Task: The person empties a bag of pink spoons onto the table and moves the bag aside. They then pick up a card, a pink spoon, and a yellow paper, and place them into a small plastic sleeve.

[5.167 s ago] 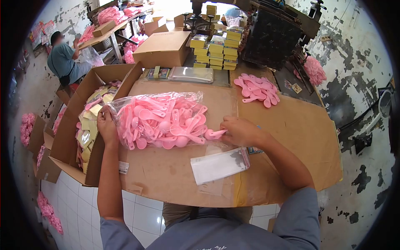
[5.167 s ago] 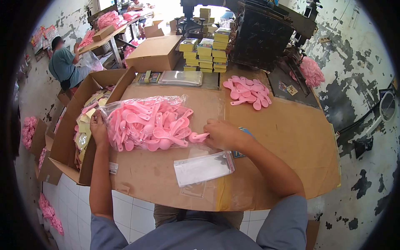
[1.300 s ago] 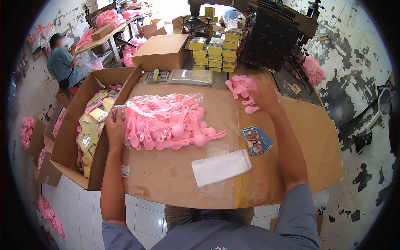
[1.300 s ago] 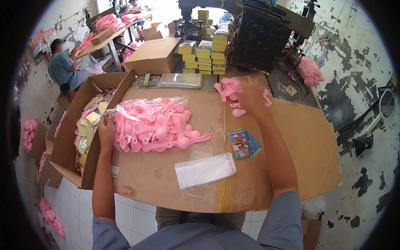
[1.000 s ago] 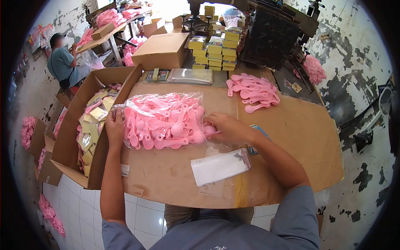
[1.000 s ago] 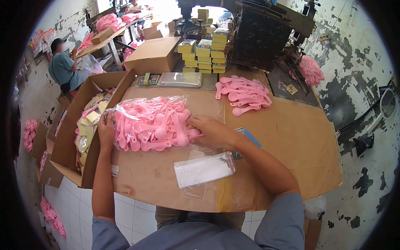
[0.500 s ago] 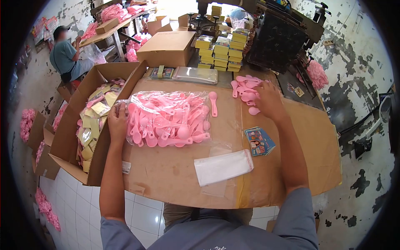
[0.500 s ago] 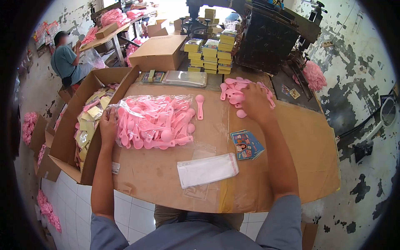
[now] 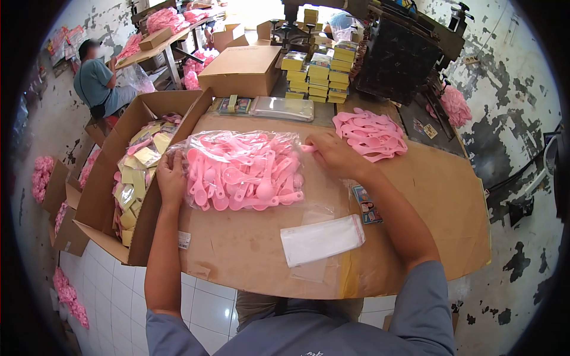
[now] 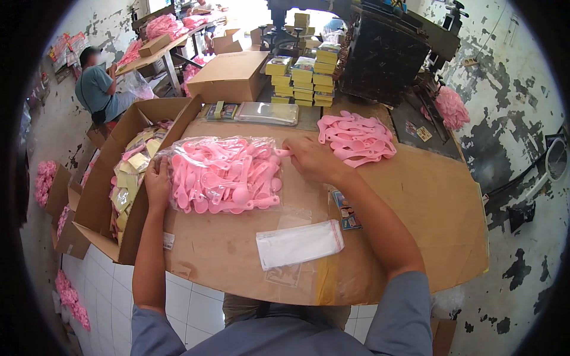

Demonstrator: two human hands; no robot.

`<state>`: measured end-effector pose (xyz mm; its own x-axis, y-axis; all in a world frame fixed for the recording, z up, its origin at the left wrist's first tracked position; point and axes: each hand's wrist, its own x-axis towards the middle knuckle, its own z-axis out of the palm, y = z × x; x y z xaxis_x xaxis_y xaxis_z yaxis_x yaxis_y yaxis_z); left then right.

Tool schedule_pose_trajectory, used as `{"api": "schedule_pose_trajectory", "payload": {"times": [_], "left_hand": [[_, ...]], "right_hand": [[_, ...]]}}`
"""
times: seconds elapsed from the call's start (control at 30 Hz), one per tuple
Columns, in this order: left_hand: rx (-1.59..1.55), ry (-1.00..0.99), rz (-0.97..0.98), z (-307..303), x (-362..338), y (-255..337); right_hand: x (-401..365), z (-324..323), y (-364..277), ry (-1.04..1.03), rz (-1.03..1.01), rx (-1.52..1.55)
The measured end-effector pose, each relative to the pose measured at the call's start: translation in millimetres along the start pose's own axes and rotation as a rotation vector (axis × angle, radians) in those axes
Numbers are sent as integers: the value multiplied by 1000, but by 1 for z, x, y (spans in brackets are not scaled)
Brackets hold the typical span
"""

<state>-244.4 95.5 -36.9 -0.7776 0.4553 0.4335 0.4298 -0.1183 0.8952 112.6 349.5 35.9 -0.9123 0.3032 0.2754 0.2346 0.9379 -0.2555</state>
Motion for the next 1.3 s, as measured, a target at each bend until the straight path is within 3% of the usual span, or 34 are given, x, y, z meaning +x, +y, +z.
{"api": "schedule_pose_trajectory", "payload": {"times": [0.03,0.13,0.23,0.3,0.5,0.63,0.7,0.73,0.83,0.9,0.97,1.17,1.27,1.3], "left_hand": [[-25,-2,-30,-1,0,-1],[-182,-24,-139,-2,2,-7],[-470,-99,-301,-2,4,-14],[-610,-199,-429,-8,6,-14],[-832,-159,-626,-5,8,8],[-715,-187,-435,-12,7,9],[-480,-89,-336,-2,2,10],[-376,-242,-223,3,-8,29],[-93,-349,-99,8,-11,33],[-102,-305,-143,7,-9,26],[-147,-296,-128,7,-7,21],[-129,-206,-124,4,-3,8],[-154,-154,-129,9,-3,9],[-149,-147,-129,11,-3,12]], "right_hand": [[-1,0,-10,-22,99,99],[2,11,-29,25,87,419],[7,-1,-38,-226,130,324],[4,-1,-30,-208,119,386],[-18,-53,-6,-179,142,255],[-39,-91,42,12,351,142],[-49,-82,65,188,368,-201],[-50,-81,67,276,373,-374],[-39,-58,41,318,44,-99],[-33,-18,24,115,-179,-46],[-28,4,-15,78,-268,-29],[-21,-1,-24,-66,-257,-145],[-28,-5,-20,-148,-197,24],[-29,-8,-17,-123,-212,-48]]}}
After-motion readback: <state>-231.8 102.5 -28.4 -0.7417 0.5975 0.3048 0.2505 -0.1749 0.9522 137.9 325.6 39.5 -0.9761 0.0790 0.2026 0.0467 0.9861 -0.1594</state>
